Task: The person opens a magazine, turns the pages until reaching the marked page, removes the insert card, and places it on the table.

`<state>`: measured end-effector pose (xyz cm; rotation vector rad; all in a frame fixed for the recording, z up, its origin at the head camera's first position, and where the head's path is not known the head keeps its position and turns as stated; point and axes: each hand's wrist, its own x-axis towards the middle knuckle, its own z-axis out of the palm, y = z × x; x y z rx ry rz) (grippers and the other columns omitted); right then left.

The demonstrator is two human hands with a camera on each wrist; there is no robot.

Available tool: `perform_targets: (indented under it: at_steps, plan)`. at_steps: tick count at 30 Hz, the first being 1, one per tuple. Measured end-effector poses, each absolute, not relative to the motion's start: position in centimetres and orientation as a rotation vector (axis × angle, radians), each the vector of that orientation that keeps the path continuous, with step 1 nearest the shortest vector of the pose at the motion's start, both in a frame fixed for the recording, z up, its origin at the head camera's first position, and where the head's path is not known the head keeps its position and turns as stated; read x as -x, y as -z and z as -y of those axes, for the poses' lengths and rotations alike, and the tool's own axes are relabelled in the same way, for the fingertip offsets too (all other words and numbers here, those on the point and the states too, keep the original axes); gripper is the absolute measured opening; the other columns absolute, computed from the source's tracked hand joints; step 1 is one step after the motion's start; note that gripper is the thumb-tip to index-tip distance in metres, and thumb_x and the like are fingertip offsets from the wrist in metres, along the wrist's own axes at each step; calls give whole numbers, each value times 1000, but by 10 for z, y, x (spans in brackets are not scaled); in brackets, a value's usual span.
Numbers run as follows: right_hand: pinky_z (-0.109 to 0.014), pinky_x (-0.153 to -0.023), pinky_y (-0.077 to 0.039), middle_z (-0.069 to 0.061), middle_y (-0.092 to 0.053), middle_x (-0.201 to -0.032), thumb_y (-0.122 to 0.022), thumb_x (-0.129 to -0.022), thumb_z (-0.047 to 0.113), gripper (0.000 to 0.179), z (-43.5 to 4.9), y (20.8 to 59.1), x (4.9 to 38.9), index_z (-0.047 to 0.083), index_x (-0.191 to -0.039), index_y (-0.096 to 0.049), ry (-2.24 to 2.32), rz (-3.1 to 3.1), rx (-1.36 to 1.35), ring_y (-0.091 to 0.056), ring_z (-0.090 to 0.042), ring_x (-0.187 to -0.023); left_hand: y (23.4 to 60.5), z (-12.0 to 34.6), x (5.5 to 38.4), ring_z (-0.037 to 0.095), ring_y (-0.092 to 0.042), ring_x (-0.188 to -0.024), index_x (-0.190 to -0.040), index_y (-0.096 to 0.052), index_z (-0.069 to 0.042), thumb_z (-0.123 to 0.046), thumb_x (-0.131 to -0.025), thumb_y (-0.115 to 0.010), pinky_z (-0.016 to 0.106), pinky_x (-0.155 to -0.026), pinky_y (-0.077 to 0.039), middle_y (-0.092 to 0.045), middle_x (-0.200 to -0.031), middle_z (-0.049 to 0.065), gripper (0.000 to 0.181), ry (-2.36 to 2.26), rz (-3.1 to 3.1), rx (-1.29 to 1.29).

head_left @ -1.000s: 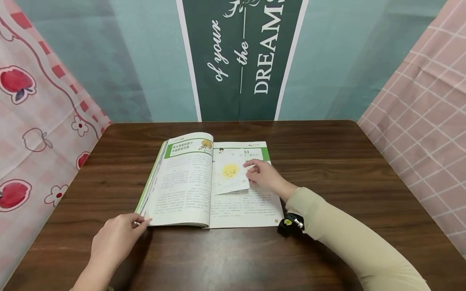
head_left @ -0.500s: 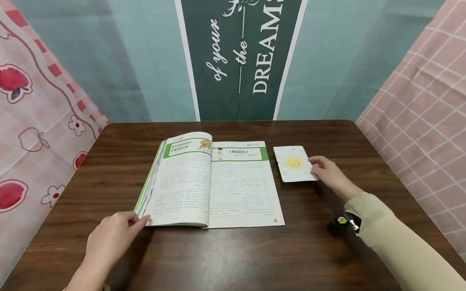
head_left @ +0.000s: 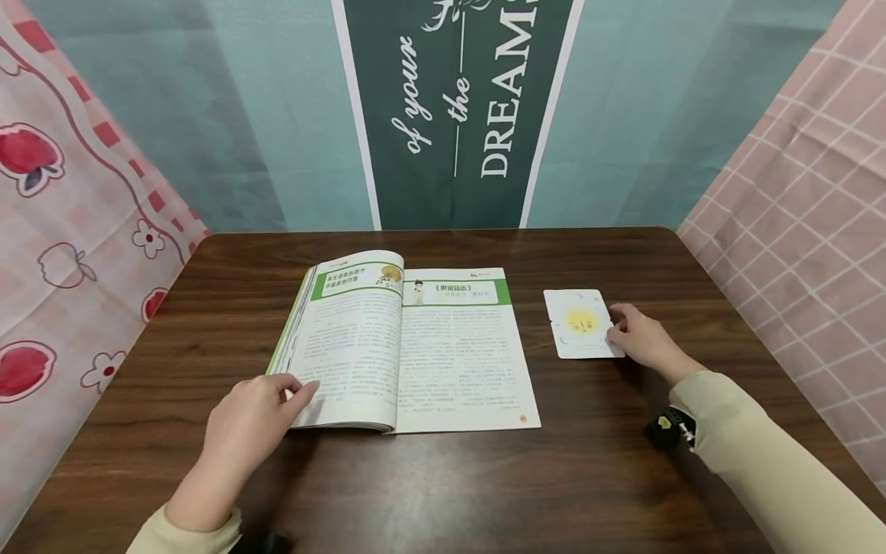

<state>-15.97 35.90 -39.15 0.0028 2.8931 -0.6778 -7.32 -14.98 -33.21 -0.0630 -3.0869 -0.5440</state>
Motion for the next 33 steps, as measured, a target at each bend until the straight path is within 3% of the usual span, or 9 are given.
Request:
perform_targets:
  at_steps: [3,6,8,10,12,14,17,19,33]
  plan:
    - [-43,-60,-40,-31,-45,-105,-46,-85,26,62,-353,387,160,-10,-128,-19,411,-2931,8,-51,-36,-78,329,138,85,11,-35,-42,-78,-66,-21,-41,-78,-56,28,-37,-26,-39,-45,-8,22,540,3036,187]
    - [-48,-60,-39,-33,-37,-113,-49,-84,33,69,-339,377,157,-8,-130,-17,164,-3008,41,-47,-43,-86,321,122,100,10,-41,-45,-88,-66,-18,-44,-77,-56,28,-38,-30,-48,-54,-7,31,504,2988,304]
    - [-50,-62,-39,-32,-33,-117,-50,-83,37,72,-325,368,157,-5,-131,-16,95,-3079,96,-43,-45,-93,314,111,112,14,-51,-58,-101,-63,-15,-54,-75,-50,31,-45,-38,-57,-71,-2,48,462,2978,368]
    - [-51,-67,-38,-29,-32,-121,-51,-81,42,77,-306,359,158,-2,-133,-15,76,-3151,179,-40,-43,-99,308,99,123,21,-54,-83,-115,-54,-13,-65,-73,-41,37,-61,-43,-58,-96,6,68,397,2984,424]
    - [-56,-77,-31,-25,-23,-130,-48,-77,54,87,-287,352,159,3,-135,-9,80,-3162,234,-28,-42,-112,306,89,134,29,-38,-111,-128,-40,-15,-74,-68,-29,46,-82,-34,-41,-124,13,84,334,3021,463]
    - [-61,-83,-19,-21,-7,-137,-43,-72,65,95,-270,347,160,7,-136,-3,87,-3127,265,-11,-41,-121,307,81,143,33,-14,-123,-135,-25,-18,-78,-65,-24,53,-90,-18,-18,-137,14,92,257,3075,486]
    - [-64,-84,-8,-13,16,-138,-33,-65,76,103,-251,344,160,12,-136,7,104,-3029,257,13,-36,-122,311,74,151,32,12,-124,-137,-9,-22,-82,-61,-20,60,-89,-5,6,-140,12,97,207,3160,496]
    - [-65,-83,-5,-9,24,-135,-29,-63,78,104,-243,344,161,14,-135,10,107,-2982,251,21,-33,-120,315,72,154,30,19,-122,-137,-5,-23,-83,-59,-19,62,-87,-4,12,-139,11,99,201,3203,502]
    - [-67,-81,-5,-10,22,-136,-30,-60,80,108,-228,347,169,12,-136,6,87,-2911,256,18,-38,-120,329,81,161,33,14,-123,-137,-2,-23,-83,-59,-19,62,-87,-5,11,-139,14,99,212,3274,438]
